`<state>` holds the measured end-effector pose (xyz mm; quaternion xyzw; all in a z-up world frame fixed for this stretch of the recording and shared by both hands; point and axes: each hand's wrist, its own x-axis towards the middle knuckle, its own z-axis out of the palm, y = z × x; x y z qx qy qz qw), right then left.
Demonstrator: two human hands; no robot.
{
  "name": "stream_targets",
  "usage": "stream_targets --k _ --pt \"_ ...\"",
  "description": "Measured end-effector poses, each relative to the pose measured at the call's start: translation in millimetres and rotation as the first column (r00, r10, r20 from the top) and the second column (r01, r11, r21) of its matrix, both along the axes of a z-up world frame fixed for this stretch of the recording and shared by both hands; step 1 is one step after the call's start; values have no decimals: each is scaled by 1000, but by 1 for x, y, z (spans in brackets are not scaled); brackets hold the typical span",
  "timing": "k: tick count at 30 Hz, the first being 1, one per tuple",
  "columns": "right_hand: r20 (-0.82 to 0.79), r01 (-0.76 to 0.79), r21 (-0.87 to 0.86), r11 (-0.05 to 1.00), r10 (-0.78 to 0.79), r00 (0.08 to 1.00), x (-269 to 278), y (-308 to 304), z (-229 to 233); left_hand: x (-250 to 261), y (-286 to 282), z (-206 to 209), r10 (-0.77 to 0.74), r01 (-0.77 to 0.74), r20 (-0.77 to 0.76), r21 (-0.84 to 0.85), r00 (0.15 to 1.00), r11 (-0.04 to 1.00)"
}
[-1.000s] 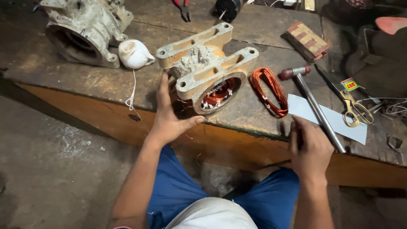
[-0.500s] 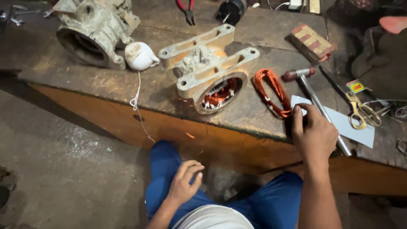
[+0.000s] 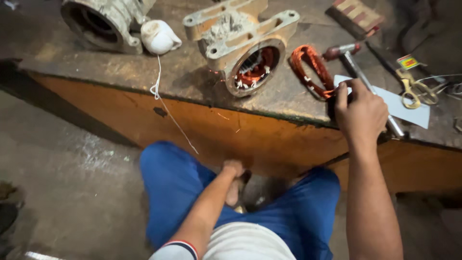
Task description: The person is repairing a motor component by inserting copper wire coils into a stator housing. They use a hammer to tap the coils into place, tie them with white string, and trim the excess with scissors.
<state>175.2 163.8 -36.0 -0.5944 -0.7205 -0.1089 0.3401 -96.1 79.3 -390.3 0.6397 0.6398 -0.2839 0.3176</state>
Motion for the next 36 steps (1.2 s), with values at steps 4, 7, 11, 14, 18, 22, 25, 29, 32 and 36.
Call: stream_targets --k 4,7,11,14,18,22,25,29,32,36 --pt "-14 9 -17 1000 -9 1000 -2 0 -3 5 -18 -28 10 -24 -104 -131 995 991" --pt "-4 31 -28 999 -31 999 2 -1 -1 21 -20 -18 -4 1 -59 -63 998 998" --pt "-6 31 -32 999 -32 999 -1 5 1 64 -14 18 -130 120 20 252 991 960" --pt "-1 30 -45 999 -30 1000 5 6 -6 98 -20 46 -193 180 13 298 981 937" --pt "24 35 -45 998 -34 999 8 11 -7 129 -16 97 -296 189 123 530 947 826" --pt "-32 1 -58 998 -3 999 7 11 -7 160 -10 140 -394 258 125 574 910 777" --pt "-87 7 -33 999 -10 996 8 6 -8 182 -26 148 -491 388 50 547 870 742" --pt "-49 32 -21 999 -33 998 2 3 1 183 -54 137 -645 599 -117 524 755 606" --pt "-13 54 -27 998 -54 998 -3 4 1 171 -59 115 -591 525 3 456 806 718" --pt "-34 51 -63 997 -53 998 -1 5 -2 161 -40 82 -509 425 80 449 857 786"
